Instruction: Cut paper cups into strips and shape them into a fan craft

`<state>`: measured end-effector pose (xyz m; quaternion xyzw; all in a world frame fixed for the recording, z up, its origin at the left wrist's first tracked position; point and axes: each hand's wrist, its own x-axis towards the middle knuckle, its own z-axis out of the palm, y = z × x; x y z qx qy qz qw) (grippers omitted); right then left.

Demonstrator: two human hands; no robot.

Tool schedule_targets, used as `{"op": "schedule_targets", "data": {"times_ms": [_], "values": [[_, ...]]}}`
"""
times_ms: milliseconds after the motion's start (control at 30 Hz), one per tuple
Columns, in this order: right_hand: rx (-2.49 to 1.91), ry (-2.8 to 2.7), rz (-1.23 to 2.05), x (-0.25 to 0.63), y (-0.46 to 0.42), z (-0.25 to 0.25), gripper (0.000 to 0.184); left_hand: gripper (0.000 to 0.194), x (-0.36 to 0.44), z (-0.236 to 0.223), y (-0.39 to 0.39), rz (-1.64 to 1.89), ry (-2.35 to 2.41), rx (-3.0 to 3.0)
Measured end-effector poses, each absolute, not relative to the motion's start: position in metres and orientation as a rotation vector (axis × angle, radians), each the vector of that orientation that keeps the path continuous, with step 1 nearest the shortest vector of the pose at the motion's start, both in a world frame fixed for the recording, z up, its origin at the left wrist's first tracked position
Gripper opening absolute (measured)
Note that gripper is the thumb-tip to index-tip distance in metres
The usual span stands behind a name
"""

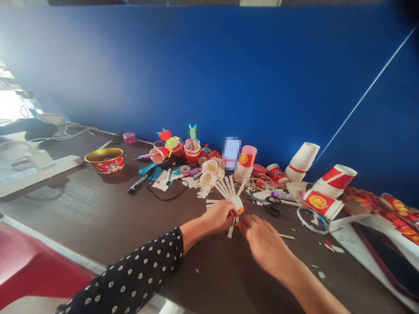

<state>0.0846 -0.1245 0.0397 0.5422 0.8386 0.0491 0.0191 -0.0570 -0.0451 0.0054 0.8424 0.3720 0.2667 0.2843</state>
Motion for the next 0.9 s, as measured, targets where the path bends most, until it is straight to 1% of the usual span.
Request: {"op": "schedule_targets", "data": {"times_ms": [300,367,533,900], "values": [[1.737,2.636,0.078,0.087,-0.125,0.039,0.033,0.019,-0.058,0.012,-0.048,0.834,0.941,2.346],[1.759,2.639,0.032,0.088,-0.124,0.039,0.033,0.015,-0.059,0.013,-0.047,0.784,0.889,2.397],[1.731,2.683,-0.082,0.091,-0.123,0.039,0.03,0.002,-0.061,0.016,-0.047,0.533,0.762,2.515],[1.796,2.678,-0.146,0.093,-0.121,0.036,0.036,0.005,-0.055,0.011,-0.046,0.498,0.822,2.543]]}}
